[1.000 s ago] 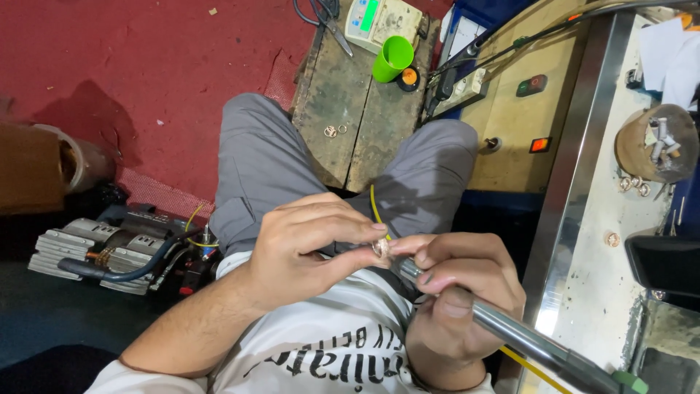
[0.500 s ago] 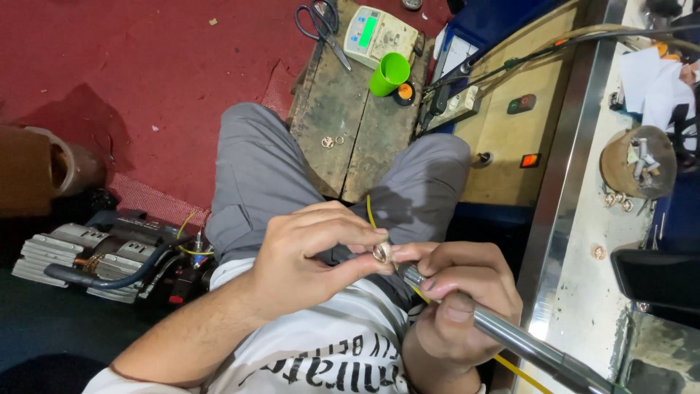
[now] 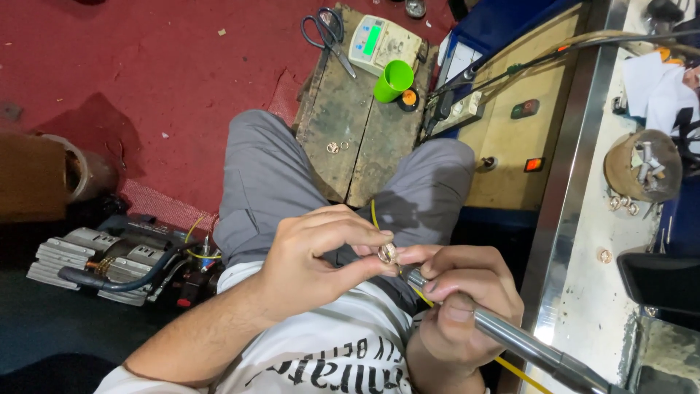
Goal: Polishing a small metal ring using a handheld rotary tool at a workbench.
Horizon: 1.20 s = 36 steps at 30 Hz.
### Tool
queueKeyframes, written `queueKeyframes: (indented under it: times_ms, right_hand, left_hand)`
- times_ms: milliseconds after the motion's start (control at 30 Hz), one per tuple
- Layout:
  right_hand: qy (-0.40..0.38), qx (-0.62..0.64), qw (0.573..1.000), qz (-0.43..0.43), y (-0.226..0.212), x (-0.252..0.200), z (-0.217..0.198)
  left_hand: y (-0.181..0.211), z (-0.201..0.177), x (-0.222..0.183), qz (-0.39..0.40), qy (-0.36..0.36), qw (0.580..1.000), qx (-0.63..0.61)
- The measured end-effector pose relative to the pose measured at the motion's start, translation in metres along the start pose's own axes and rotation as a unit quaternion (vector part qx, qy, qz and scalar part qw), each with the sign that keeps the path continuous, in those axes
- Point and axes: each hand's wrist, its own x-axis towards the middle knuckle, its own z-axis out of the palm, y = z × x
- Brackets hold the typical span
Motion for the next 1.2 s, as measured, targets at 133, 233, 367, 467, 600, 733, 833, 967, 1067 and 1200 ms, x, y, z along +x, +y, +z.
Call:
queueKeyframes:
  times_ms: [133,233,367,467,600,733,833,967,1067,1200]
  right_hand:
    - [0.018,0.005,1.000,-0.006,0.015,-0.004,-0.007]
    - [0.032,0.100,0.992,-0.067,0.035,-0.008,-0.020]
    - [0.030,0.060,0.993,-0.093,0.029,-0.006,-0.018]
    - [0.019,0.034,0.994,-0.099,0.025,-0.008,-0.018]
    - [0.011,0.033,0.998,-0.060,0.016,-0.011,-0.015]
    - [0.006,0.040,0.998,-0.045,0.012,-0.010,-0.013]
    - [0.013,0.045,0.998,-0.053,0.013,-0.010,-0.012]
    - [-0.013,0.039,0.998,-0.036,0.015,-0.010,-0.018]
    - [-0.010,0.041,0.998,-0.046,0.015,-0.009,-0.016]
    - [-0.025,0.052,0.997,-0.056,0.018,-0.009,-0.019]
  left_hand:
    - [0.001,0.000,0.000,0.003,-0.009,1.000,-0.006]
    - [0.001,0.002,-0.001,0.033,0.001,0.999,-0.029]
    - [0.003,0.004,-0.002,0.056,-0.003,0.998,-0.042]
    - [0.003,0.005,-0.003,0.061,-0.002,0.997,-0.050]
    - [0.004,0.005,-0.002,0.061,0.000,0.996,-0.059]
    - [0.005,0.005,-0.002,0.051,0.000,0.997,-0.055]
    - [0.005,0.006,-0.003,0.051,0.006,0.997,-0.057]
    - [0.005,0.007,-0.002,0.049,0.010,0.997,-0.051]
    - [0.004,0.007,-0.003,0.048,0.012,0.997,-0.052]
    - [0.004,0.007,-0.003,0.042,0.016,0.998,-0.049]
